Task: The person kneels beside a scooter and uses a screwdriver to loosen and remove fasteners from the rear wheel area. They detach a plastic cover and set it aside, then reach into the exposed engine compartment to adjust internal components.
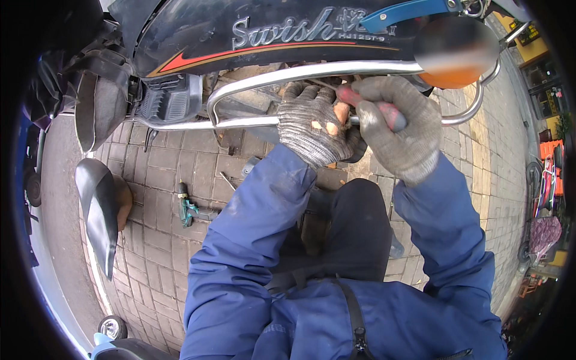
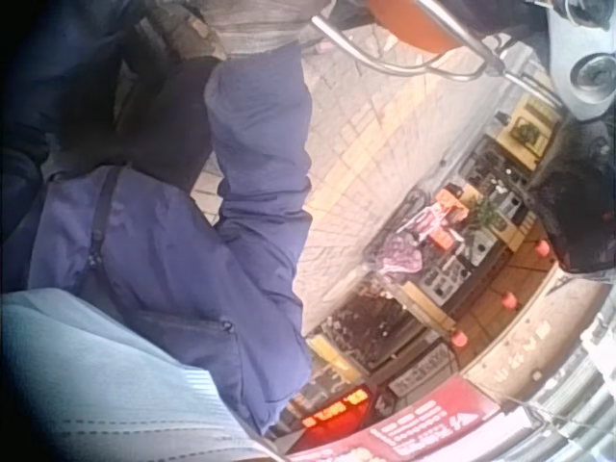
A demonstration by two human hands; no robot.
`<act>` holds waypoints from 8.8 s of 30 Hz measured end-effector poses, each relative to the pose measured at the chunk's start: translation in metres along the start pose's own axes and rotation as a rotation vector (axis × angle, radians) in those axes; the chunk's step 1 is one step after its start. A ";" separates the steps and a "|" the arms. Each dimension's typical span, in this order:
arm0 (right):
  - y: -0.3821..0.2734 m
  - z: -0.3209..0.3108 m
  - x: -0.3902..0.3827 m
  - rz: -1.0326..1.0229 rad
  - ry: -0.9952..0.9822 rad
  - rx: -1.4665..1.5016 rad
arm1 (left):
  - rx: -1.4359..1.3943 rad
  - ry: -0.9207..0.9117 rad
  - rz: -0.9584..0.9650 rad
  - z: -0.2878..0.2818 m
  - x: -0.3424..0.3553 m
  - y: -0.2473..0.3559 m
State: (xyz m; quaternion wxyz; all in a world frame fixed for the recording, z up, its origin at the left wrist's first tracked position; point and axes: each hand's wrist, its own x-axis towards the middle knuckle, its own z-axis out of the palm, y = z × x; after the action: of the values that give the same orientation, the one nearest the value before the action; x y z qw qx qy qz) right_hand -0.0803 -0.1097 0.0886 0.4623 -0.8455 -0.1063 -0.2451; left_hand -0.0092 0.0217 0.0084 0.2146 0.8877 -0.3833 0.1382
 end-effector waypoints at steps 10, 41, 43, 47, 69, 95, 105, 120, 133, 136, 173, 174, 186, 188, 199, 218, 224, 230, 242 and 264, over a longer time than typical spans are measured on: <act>0.000 0.009 0.013 -0.203 -0.048 -0.312 | 0.029 -0.127 -0.102 0.015 0.003 -0.007; 0.018 -0.013 0.002 -0.073 0.035 -0.277 | -0.071 0.159 0.058 0.011 0.002 -0.003; 0.018 -0.011 0.002 -0.072 0.126 -0.155 | -0.036 0.163 0.054 0.010 0.001 -0.002; 0.017 -0.014 0.005 0.008 0.109 -0.116 | -0.067 0.279 0.089 0.010 0.003 0.000; 0.031 -0.073 -0.041 0.004 0.139 0.024 | -0.025 0.338 0.167 0.016 0.012 0.003; 0.038 -0.037 -0.007 -0.181 -0.010 -0.278 | -0.587 -0.233 -0.226 0.030 0.004 -0.011; 0.044 -0.025 -0.002 -0.267 0.051 -0.310 | -0.169 -0.146 0.071 0.033 -0.004 -0.020; 0.040 -0.019 0.004 -0.129 -0.047 -0.510 | -0.776 -0.224 -0.187 0.038 0.003 -0.015; 0.041 -0.011 0.004 -0.202 0.031 -0.438 | 0.013 -0.088 -0.027 0.027 0.008 -0.006; 0.038 -0.017 0.002 -0.201 0.004 -0.447 | -0.320 -0.268 -0.174 0.029 0.006 -0.011; 0.043 -0.062 -0.034 -0.304 0.171 -0.262 | -0.188 0.134 0.073 0.021 0.004 0.000; 0.046 -0.081 -0.055 -0.160 0.167 -0.216 | -0.111 0.208 0.151 0.016 0.007 0.004; 0.224 -0.165 -0.359 0.595 0.768 1.125 | -0.246 0.154 0.084 0.027 0.002 0.001; 0.244 -0.134 -0.375 0.671 0.843 1.166 | -0.293 0.175 0.115 0.030 0.000 -0.001; 0.270 -0.042 -0.236 0.787 0.495 1.030 | -0.155 0.133 0.091 0.022 0.003 0.006; 0.337 0.040 -0.221 0.378 -0.099 0.193 | 0.045 0.170 0.100 0.015 0.009 0.012; 0.320 -0.036 -0.206 0.633 -0.306 0.290 | 0.089 0.185 0.121 0.018 0.010 0.011; 0.306 0.065 -0.161 0.221 -0.029 -0.347 | -0.068 0.200 0.118 0.022 0.007 0.008; 0.297 -0.043 -0.204 0.756 -0.092 0.515 | -0.103 0.163 0.082 0.022 0.003 0.007; 0.273 0.029 -0.155 0.579 -0.064 0.301 | -0.228 0.095 0.069 0.023 -0.002 -0.001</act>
State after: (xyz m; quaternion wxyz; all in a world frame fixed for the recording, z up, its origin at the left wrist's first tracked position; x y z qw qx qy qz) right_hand -0.0934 -0.2281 -0.2035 0.6291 -0.7701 0.0891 -0.0581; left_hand -0.0082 0.0122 -0.0128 0.3273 0.8363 -0.4161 0.1428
